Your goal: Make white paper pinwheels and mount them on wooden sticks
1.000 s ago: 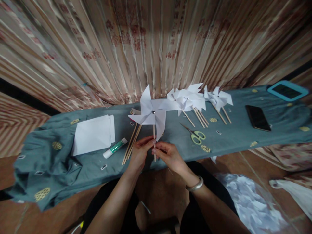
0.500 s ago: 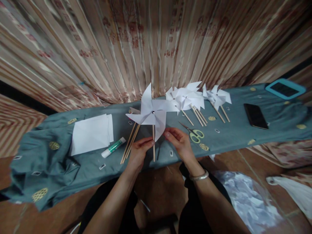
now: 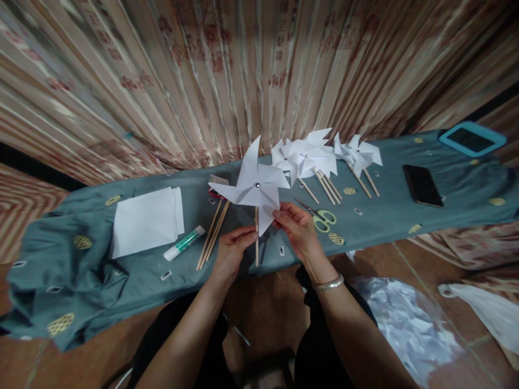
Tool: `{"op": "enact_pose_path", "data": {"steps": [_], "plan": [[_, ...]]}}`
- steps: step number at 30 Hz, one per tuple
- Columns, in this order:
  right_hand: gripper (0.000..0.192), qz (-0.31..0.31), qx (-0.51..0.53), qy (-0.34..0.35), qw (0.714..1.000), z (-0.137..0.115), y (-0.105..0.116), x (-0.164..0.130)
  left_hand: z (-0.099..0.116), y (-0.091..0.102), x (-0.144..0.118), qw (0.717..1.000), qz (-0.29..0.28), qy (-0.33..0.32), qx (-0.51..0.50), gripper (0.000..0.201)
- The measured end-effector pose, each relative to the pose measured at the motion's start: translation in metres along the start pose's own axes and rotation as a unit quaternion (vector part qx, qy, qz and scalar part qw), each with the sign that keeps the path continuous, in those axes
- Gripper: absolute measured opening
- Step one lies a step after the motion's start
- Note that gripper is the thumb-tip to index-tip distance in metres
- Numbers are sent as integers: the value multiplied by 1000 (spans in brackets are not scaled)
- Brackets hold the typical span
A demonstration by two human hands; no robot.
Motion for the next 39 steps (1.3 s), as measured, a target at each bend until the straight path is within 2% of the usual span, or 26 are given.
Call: {"op": "enact_pose_path", "data": {"steps": [8, 18, 21, 24, 30, 32, 39], "plan": [[41, -26, -1, -18, 999, 1, -11, -5, 0, -4, 1, 999, -34, -16, -10, 30], [41, -69, -42, -9, 997, 5, -23, -10, 2, -6, -2, 999, -39, -30, -9, 29], [39, -64, -79, 13, 995, -4, -14, -10, 2, -2, -1, 999, -25, -29, -5, 30], [40, -30, -100, 48, 993, -19, 3, -9, 2, 1, -2, 1000, -7, -23, -6, 29], [23, 119, -77, 138, 980, -42, 50, 0, -1, 1, -3, 1000, -8, -6, -2, 28], [26, 149, -71, 168, 972, -44, 58, 2, -2, 1, -4, 1000, -10, -4, 3, 28], [36, 125, -97, 185, 970, -37, 55, 9, -4, 0, -5, 999, -21, 2, 25, 30]]}}
Point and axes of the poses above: each hand's wrist, its own x-axis towards the middle knuckle, its own y-axis out of the back of the hand, z = x × y, the point moved 7 cm from there along x, towards the middle knuckle, and after that the axes turned 5 degrees about -z, right-handed, at the moved point
